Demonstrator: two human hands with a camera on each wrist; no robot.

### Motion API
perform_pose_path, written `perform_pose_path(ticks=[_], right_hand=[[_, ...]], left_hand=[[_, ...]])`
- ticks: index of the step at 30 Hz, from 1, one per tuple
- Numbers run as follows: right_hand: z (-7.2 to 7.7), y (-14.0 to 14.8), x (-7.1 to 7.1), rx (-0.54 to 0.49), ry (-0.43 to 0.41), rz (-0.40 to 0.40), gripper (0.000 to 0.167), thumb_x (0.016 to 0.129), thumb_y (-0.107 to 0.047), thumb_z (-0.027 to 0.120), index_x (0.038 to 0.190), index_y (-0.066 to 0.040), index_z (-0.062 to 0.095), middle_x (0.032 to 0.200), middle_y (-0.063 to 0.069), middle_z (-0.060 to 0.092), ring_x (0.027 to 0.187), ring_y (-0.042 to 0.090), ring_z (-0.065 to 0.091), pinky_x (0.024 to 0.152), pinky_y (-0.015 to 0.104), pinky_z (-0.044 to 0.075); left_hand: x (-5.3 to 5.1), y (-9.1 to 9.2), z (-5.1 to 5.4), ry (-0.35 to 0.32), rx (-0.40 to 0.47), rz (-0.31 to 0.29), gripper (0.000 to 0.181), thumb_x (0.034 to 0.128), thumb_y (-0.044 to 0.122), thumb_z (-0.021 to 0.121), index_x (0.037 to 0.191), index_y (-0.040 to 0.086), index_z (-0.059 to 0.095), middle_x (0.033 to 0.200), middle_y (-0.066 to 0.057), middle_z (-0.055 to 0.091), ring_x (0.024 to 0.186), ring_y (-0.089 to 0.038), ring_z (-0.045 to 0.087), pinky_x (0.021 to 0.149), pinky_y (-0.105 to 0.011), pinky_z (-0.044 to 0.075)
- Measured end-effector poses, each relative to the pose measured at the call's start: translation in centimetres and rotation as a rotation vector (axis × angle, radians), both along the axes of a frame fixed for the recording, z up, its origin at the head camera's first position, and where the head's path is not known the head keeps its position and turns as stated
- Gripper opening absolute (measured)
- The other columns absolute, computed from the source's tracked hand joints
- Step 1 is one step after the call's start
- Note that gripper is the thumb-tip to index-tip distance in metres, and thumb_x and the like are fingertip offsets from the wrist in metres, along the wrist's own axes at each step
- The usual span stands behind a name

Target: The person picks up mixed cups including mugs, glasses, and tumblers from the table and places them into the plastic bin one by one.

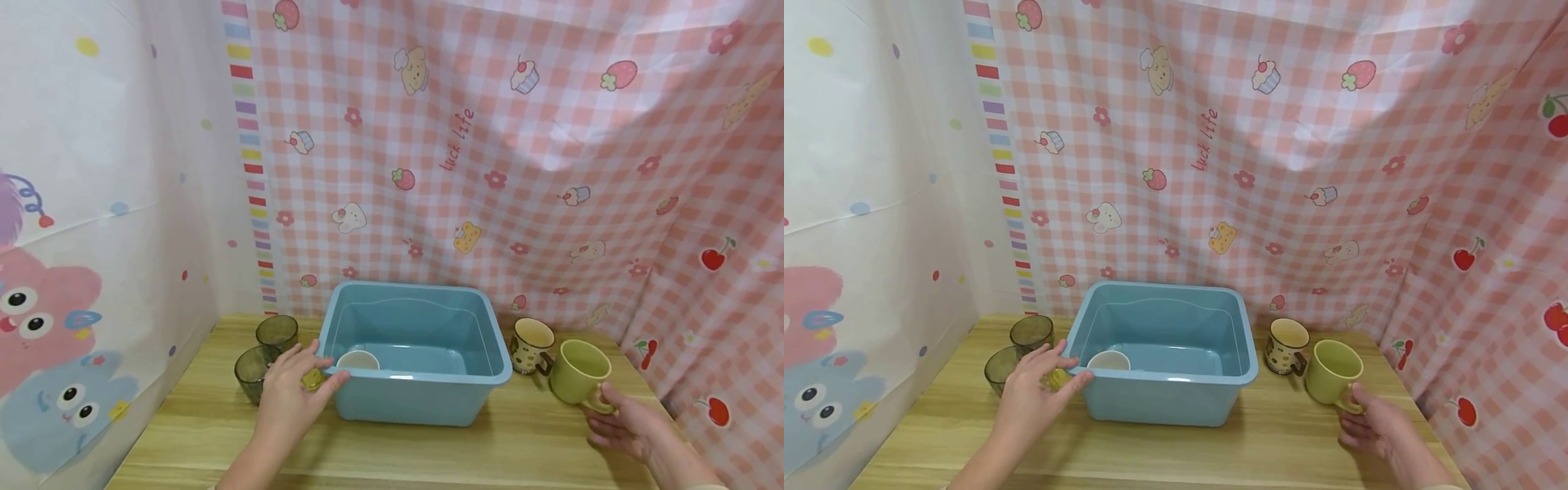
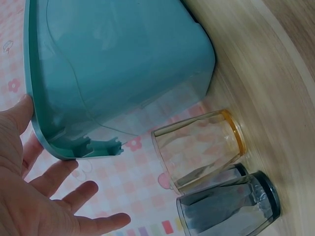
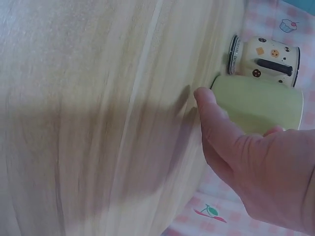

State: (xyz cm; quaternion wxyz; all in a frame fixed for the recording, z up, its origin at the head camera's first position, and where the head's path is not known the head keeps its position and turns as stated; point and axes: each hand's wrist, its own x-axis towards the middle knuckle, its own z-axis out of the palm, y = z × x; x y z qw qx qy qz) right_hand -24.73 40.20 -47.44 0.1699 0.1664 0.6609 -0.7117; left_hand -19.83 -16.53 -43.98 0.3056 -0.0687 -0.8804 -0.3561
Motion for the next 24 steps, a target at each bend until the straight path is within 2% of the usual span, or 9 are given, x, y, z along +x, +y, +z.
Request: perform_pose_path(ticks=[7,17,24], right_hand=[[0.0,0.1,-0.2,-0.060,0.019,-0.035,0.045,0.112,-0.052,0.039,0.094,-0.014,0.055,0.100,0.009,0.069,0.094,0.012,0.069,0.093,0.050,0.064],[0.9,0.9,-0.2,-0.109,0.060,-0.033,0.042,0.113,-0.049,0.036,0.098,-0.014,0.052,0.106,0.004,0.066,0.098,0.012,0.071,0.098,0.051,0.063],[1.7,1.7,0.0,-0.077,0.090,-0.031,0.042,0.114,-0.048,0.033,0.095,-0.017,0.053,0.106,-0.004,0.064,0.095,0.008,0.071,0.098,0.048,0.063]], left_hand=[[0.0,0.0,0.1,-0.021,0.009,-0.002,0.032,0.0807,0.036,0.094,0.101,0.015,0.082,0.141,-0.016,0.072,0.138,-0.048,0.060,0.107,-0.091,0.031],[-0.1,0.0,0.2,-0.036,0.005,-0.003,0.032,0.0811,0.036,0.094,0.102,0.014,0.082,0.141,-0.016,0.071,0.139,-0.048,0.060,0.108,-0.090,0.031],[0.0,0.0,0.2,-0.046,0.006,0.000,0.032,0.0809,0.035,0.094,0.101,0.014,0.082,0.142,-0.016,0.071,0.138,-0.048,0.060,0.108,-0.089,0.032]])
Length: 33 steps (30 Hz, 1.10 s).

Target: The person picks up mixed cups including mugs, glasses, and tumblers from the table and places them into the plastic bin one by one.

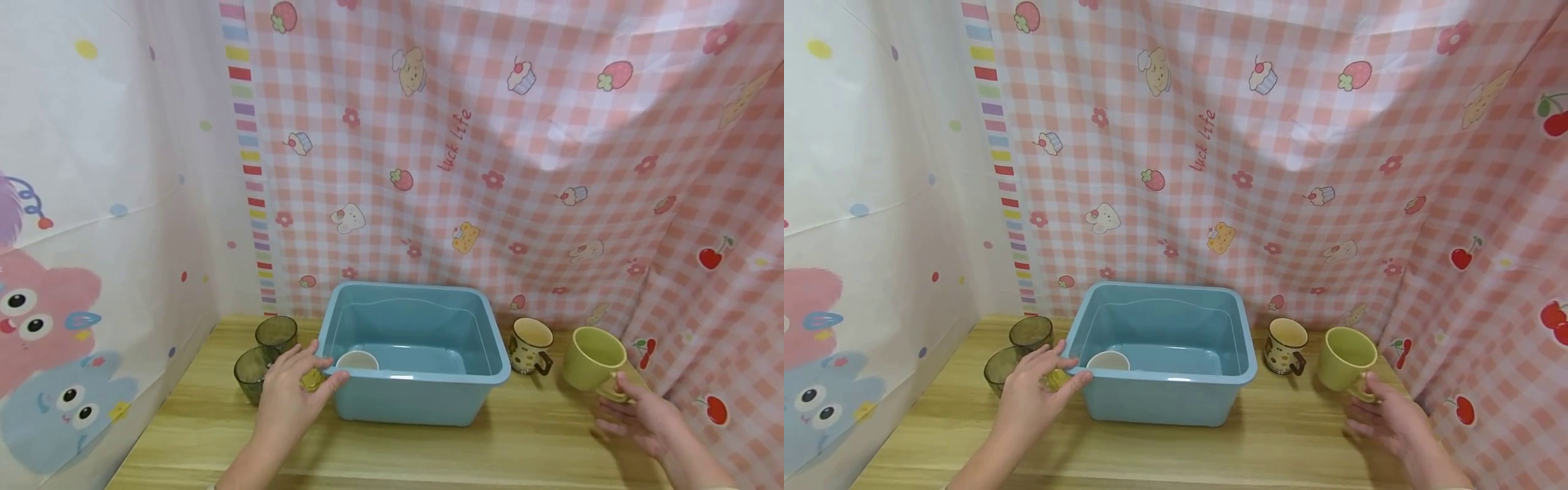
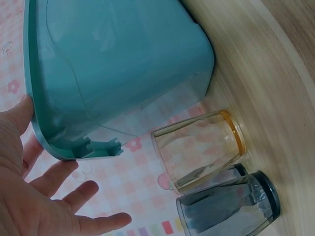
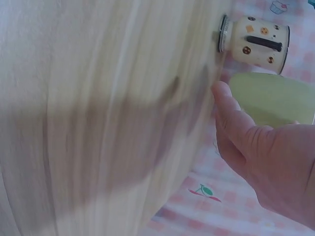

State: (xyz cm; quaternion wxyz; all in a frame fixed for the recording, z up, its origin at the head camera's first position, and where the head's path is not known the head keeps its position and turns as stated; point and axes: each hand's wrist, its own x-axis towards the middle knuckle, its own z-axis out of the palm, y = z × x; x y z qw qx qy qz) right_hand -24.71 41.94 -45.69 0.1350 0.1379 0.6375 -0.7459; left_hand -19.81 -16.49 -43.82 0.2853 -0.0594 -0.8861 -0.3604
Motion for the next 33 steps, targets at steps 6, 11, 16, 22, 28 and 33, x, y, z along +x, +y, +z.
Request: perform_pose_path(ticks=[6,11,16,22,28,33], right_hand=[[0.9,1.0,0.1,-0.004,0.011,0.000,0.045,0.113,-0.051,0.034,0.091,-0.018,0.056,0.107,-0.008,0.062,0.095,0.006,0.070,0.099,0.048,0.063],[2.2,1.4,0.4,-0.008,0.033,0.007,0.044,0.113,-0.049,0.037,0.089,-0.020,0.060,0.109,-0.013,0.061,0.097,0.006,0.071,0.100,0.051,0.062],[3.3,1.8,0.7,-0.028,0.070,0.052,0.044,0.114,-0.049,0.034,0.089,-0.025,0.061,0.107,-0.021,0.068,0.098,0.006,0.072,0.095,0.046,0.064],[4.1,2.4,0.7,-0.087,0.125,0.099,0.045,0.114,-0.048,0.034,0.090,-0.023,0.063,0.105,-0.025,0.071,0.098,0.007,0.073,0.092,0.044,0.065],[4.5,2.8,0.8,-0.187,0.191,0.185,0.048,0.116,-0.041,0.030,0.093,-0.020,0.066,0.110,-0.012,0.075,0.101,0.014,0.076,0.092,0.044,0.065],[5.4,2.7,0.7,-0.219,0.209,0.207,0.050,0.117,-0.039,0.030,0.092,-0.017,0.068,0.111,-0.006,0.077,0.102,0.017,0.077,0.093,0.046,0.066]], left_hand=[[0.0,0.0,-0.1,-0.003,0.007,0.002,0.032,0.0806,0.035,0.095,0.101,0.014,0.082,0.142,-0.016,0.070,0.138,-0.048,0.060,0.110,-0.088,0.034],[-0.1,0.0,0.0,-0.010,0.020,0.000,0.033,0.0805,0.035,0.095,0.102,0.013,0.082,0.143,-0.017,0.070,0.139,-0.049,0.059,0.111,-0.085,0.036],[-0.1,0.0,-0.1,-0.002,0.022,-0.003,0.033,0.0805,0.035,0.095,0.102,0.013,0.083,0.142,-0.017,0.070,0.138,-0.050,0.060,0.111,-0.082,0.040],[-0.1,0.0,-0.1,-0.019,0.027,-0.004,0.033,0.0809,0.035,0.094,0.102,0.013,0.083,0.142,-0.018,0.070,0.139,-0.050,0.059,0.111,-0.081,0.039],[0.0,0.1,0.1,-0.043,0.040,-0.006,0.033,0.0815,0.036,0.094,0.103,0.013,0.083,0.144,-0.017,0.069,0.140,-0.049,0.058,0.113,-0.081,0.037],[0.0,0.1,0.2,-0.015,0.038,-0.005,0.032,0.0815,0.036,0.094,0.102,0.014,0.083,0.142,-0.018,0.070,0.138,-0.049,0.060,0.111,-0.080,0.040]])
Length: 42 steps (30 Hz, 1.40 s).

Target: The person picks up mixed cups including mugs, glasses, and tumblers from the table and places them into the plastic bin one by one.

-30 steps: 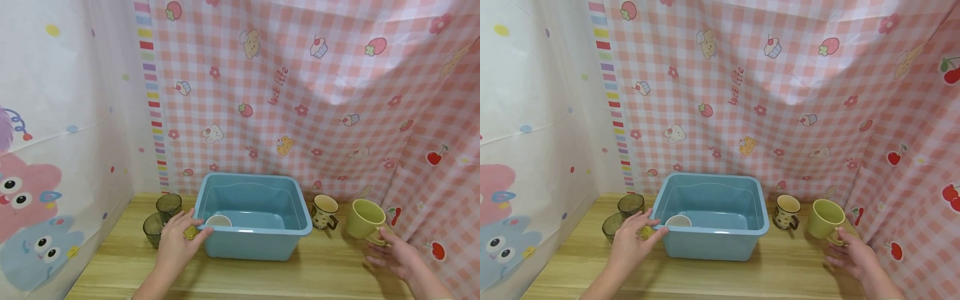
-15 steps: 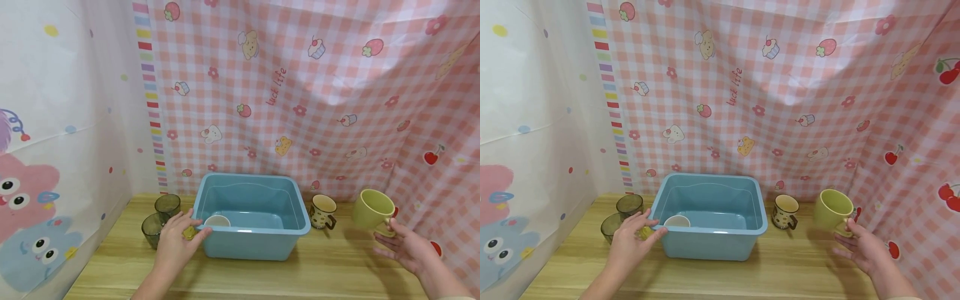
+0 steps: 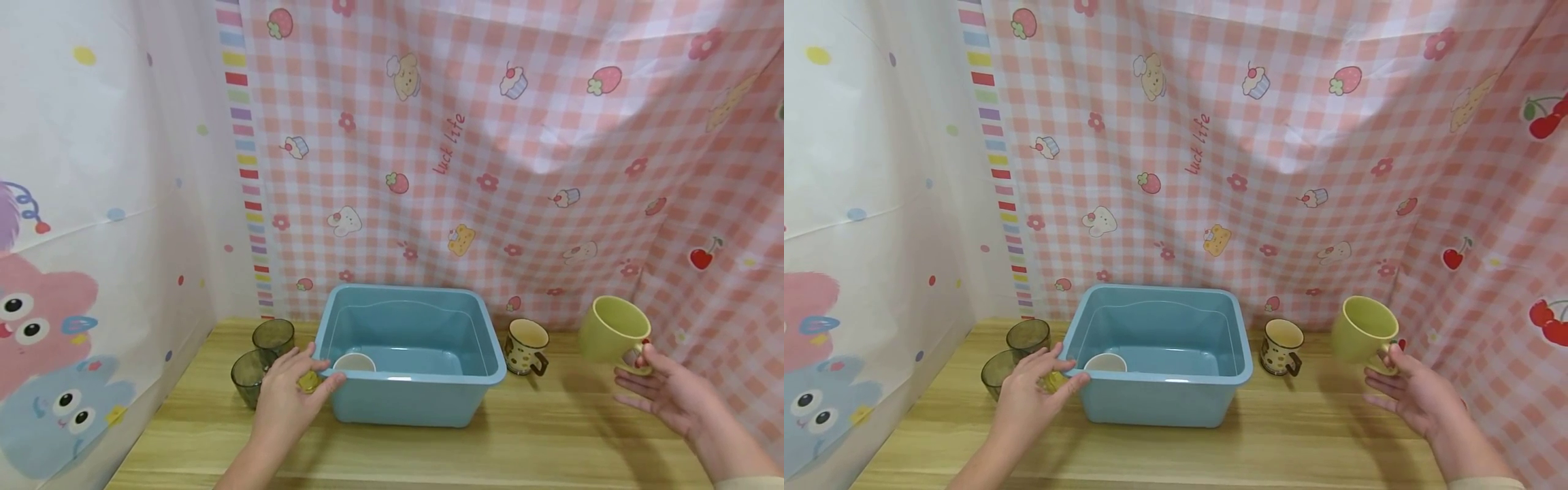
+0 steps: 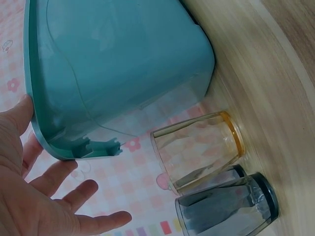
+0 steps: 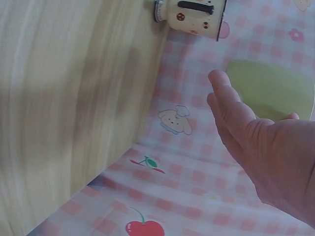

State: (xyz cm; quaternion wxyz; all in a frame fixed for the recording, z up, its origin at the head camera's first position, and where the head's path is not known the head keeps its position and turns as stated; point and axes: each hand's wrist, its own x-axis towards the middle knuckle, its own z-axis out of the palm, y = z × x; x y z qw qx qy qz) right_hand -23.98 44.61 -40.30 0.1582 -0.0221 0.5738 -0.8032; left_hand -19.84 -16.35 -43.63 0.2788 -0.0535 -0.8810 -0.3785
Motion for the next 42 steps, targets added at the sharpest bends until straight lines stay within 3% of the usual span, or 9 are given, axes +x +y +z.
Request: perform_pose_path(ticks=[14,23,27,31,34,36,38,40,42], right_hand=[[2.7,-1.0,-0.8,-0.093,0.053,0.150,0.050,0.117,-0.036,0.024,0.096,-0.015,0.065,0.118,0.003,0.080,0.109,0.021,0.078,0.096,0.048,0.065],[3.9,-2.4,-1.5,-0.036,0.086,0.158,0.048,0.117,-0.037,0.024,0.097,-0.018,0.063,0.121,-0.002,0.078,0.110,0.017,0.077,0.096,0.046,0.065],[4.5,-3.0,-2.1,0.064,0.108,0.143,0.047,0.117,-0.040,0.024,0.097,-0.021,0.063,0.119,-0.007,0.077,0.108,0.012,0.076,0.092,0.045,0.065],[5.3,-4.0,-2.7,0.289,0.116,0.082,0.045,0.116,-0.047,0.025,0.096,-0.027,0.060,0.118,-0.020,0.074,0.107,0.010,0.071,0.092,0.046,0.059],[5.9,-4.9,-3.0,0.419,0.112,0.034,0.043,0.115,-0.050,0.026,0.096,-0.028,0.058,0.117,-0.023,0.072,0.114,0.015,0.066,0.103,0.065,0.051],[6.4,-5.6,-3.0,0.437,0.099,0.018,0.043,0.115,-0.051,0.027,0.096,-0.028,0.057,0.116,-0.022,0.073,0.116,0.017,0.065,0.111,0.081,0.036],[6.8,-6.4,-3.0,0.425,0.090,0.010,0.042,0.115,-0.052,0.029,0.095,-0.028,0.057,0.114,-0.021,0.075,0.128,0.039,0.065,0.117,0.088,0.016],[7.1,-7.1,-3.1,0.400,0.084,0.017,0.041,0.115,-0.052,0.030,0.094,-0.029,0.058,0.112,-0.020,0.077,0.143,0.060,0.048,0.117,0.089,0.006],[7.4,-7.8,-3.1,0.411,0.086,0.017,0.041,0.114,-0.053,0.032,0.093,-0.030,0.058,0.113,-0.019,0.078,0.156,0.066,0.016,0.116,0.090,0.006]], left_hand=[[0.0,0.0,-0.1,0.038,0.003,-0.003,0.031,0.0805,0.035,0.095,0.100,0.013,0.083,0.139,-0.018,0.072,0.135,-0.050,0.062,0.110,-0.078,0.044],[-0.1,-0.1,-0.4,0.047,0.007,-0.008,0.032,0.0792,0.032,0.096,0.099,0.011,0.083,0.138,-0.020,0.072,0.134,-0.051,0.062,0.110,-0.079,0.043],[-0.1,-0.1,-0.5,0.051,0.003,-0.009,0.032,0.0789,0.032,0.096,0.099,0.011,0.082,0.137,-0.020,0.072,0.134,-0.051,0.062,0.109,-0.079,0.043],[-0.2,-0.2,-0.5,0.062,0.002,-0.011,0.032,0.0787,0.031,0.096,0.098,0.010,0.082,0.136,-0.021,0.072,0.133,-0.052,0.062,0.109,-0.078,0.044],[-0.1,-0.1,-0.4,0.061,0.003,-0.013,0.032,0.0789,0.031,0.096,0.098,0.010,0.082,0.137,-0.021,0.072,0.133,-0.051,0.062,0.109,-0.078,0.043],[-0.1,-0.1,-0.4,0.055,0.004,-0.013,0.031,0.0792,0.031,0.096,0.099,0.011,0.082,0.137,-0.021,0.072,0.134,-0.052,0.062,0.110,-0.079,0.043],[-0.1,-0.1,-0.4,0.050,0.004,-0.012,0.032,0.0794,0.032,0.095,0.099,0.011,0.082,0.138,-0.020,0.072,0.134,-0.051,0.062,0.110,-0.079,0.042],[-0.1,-0.1,-0.4,0.048,0.002,-0.010,0.032,0.0795,0.033,0.095,0.099,0.011,0.083,0.138,-0.020,0.072,0.134,-0.051,0.062,0.110,-0.079,0.042],[-0.1,-0.1,-0.4,0.054,0.000,-0.009,0.032,0.0795,0.033,0.095,0.099,0.012,0.083,0.137,-0.020,0.072,0.134,-0.050,0.063,0.110,-0.078,0.043]])
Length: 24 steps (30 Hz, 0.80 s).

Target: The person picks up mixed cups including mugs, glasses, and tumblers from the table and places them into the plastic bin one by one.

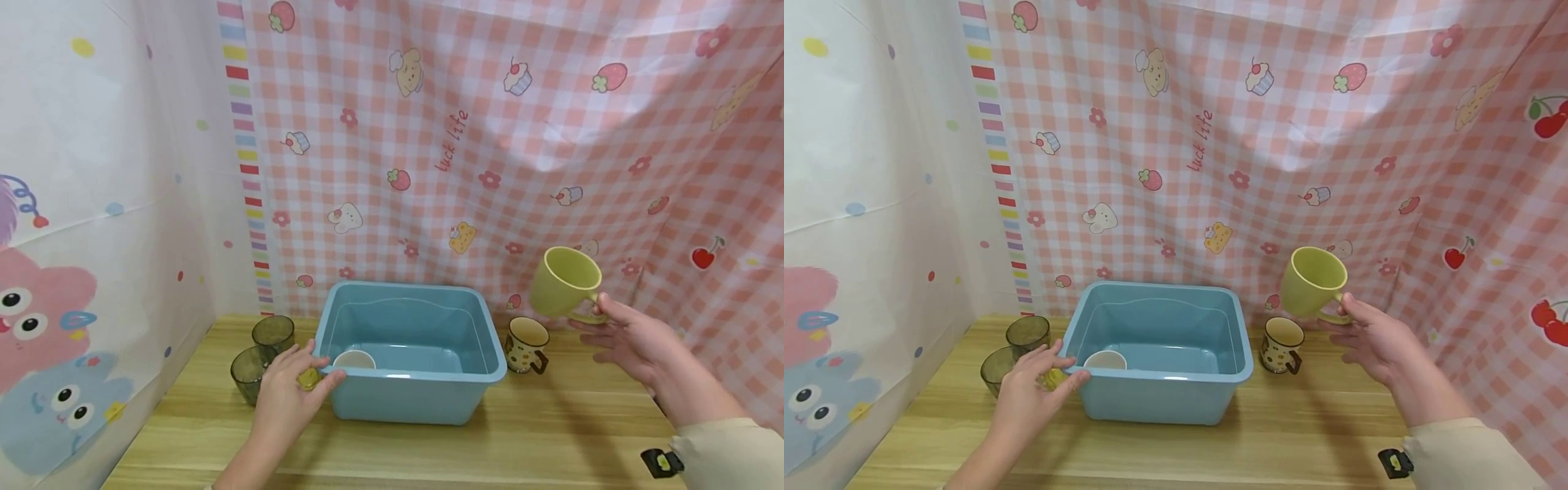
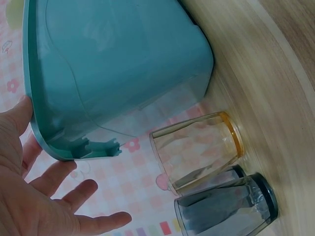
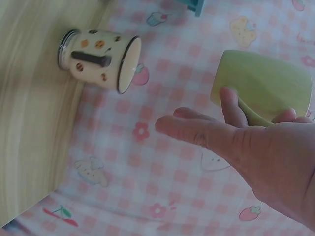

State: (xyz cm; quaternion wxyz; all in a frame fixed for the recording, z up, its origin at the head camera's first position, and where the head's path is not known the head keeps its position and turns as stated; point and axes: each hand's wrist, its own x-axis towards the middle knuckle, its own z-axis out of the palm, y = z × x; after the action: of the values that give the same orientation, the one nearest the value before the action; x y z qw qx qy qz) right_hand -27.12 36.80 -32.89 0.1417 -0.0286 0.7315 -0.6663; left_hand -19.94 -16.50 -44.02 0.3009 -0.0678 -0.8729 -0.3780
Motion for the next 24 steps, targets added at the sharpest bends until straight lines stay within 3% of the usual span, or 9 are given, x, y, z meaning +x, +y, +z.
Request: perform_pose_path(ticks=[1,2,4,6,8,10,24], right_hand=[[0.1,-0.3,0.0,0.002,0.003,0.006,0.041,0.114,-0.053,0.032,0.093,-0.030,0.059,0.113,-0.018,0.079,0.158,0.064,0.003,0.116,0.091,0.004],[0.3,-0.6,-0.1,0.003,0.004,0.013,0.041,0.114,-0.053,0.032,0.092,-0.031,0.059,0.114,-0.018,0.079,0.158,0.064,0.005,0.116,0.091,0.003],[0.5,-1.1,-0.2,0.008,0.010,0.022,0.040,0.114,-0.052,0.033,0.092,-0.031,0.059,0.114,-0.018,0.080,0.154,0.060,0.031,0.115,0.091,0.001],[0.7,-1.6,-0.4,-0.005,0.015,0.029,0.039,0.115,-0.051,0.035,0.092,-0.031,0.059,0.113,-0.017,0.080,0.138,0.039,0.059,0.117,0.090,0.000],[0.9,-2.2,-0.5,-0.023,0.021,0.045,0.038,0.115,-0.050,0.036,0.092,-0.030,0.059,0.112,-0.016,0.081,0.119,0.015,0.069,0.117,0.089,-0.002],[1.2,-2.9,-0.6,-0.045,0.025,0.052,0.037,0.115,-0.049,0.037,0.091,-0.030,0.059,0.111,-0.015,0.081,0.104,0.003,0.071,0.118,0.088,-0.003],[3.6,-8.0,-1.6,-0.033,0.062,0.130,0.034,0.114,-0.051,0.040,0.100,-0.027,0.059,0.116,-0.009,0.080,0.113,0.008,0.071,0.129,0.073,0.014]], left_hand=[[0.0,0.0,0.0,0.005,-0.002,0.000,0.031,0.0794,0.033,0.096,0.099,0.012,0.083,0.137,-0.020,0.073,0.133,-0.050,0.063,0.110,-0.078,0.043],[0.0,0.0,0.0,0.012,-0.004,-0.001,0.031,0.0796,0.032,0.095,0.099,0.012,0.083,0.136,-0.020,0.073,0.132,-0.050,0.063,0.110,-0.078,0.044],[0.0,0.1,0.0,0.026,-0.009,-0.003,0.030,0.0796,0.032,0.095,0.098,0.012,0.083,0.135,-0.020,0.074,0.131,-0.051,0.064,0.109,-0.077,0.045],[-0.1,0.1,0.1,0.032,-0.012,-0.003,0.030,0.0795,0.032,0.096,0.098,0.012,0.083,0.135,-0.020,0.074,0.130,-0.051,0.065,0.109,-0.077,0.045],[0.0,0.1,0.0,0.031,-0.013,-0.001,0.030,0.0794,0.032,0.096,0.098,0.012,0.083,0.135,-0.020,0.074,0.130,-0.050,0.065,0.109,-0.076,0.046],[-0.1,0.0,0.0,0.022,-0.012,0.002,0.031,0.0792,0.032,0.096,0.098,0.012,0.083,0.135,-0.020,0.073,0.131,-0.050,0.064,0.109,-0.076,0.045],[-0.1,0.0,-0.2,0.014,0.004,0.002,0.032,0.0781,0.031,0.096,0.099,0.011,0.083,0.137,-0.021,0.072,0.132,-0.051,0.064,0.108,-0.079,0.045]])
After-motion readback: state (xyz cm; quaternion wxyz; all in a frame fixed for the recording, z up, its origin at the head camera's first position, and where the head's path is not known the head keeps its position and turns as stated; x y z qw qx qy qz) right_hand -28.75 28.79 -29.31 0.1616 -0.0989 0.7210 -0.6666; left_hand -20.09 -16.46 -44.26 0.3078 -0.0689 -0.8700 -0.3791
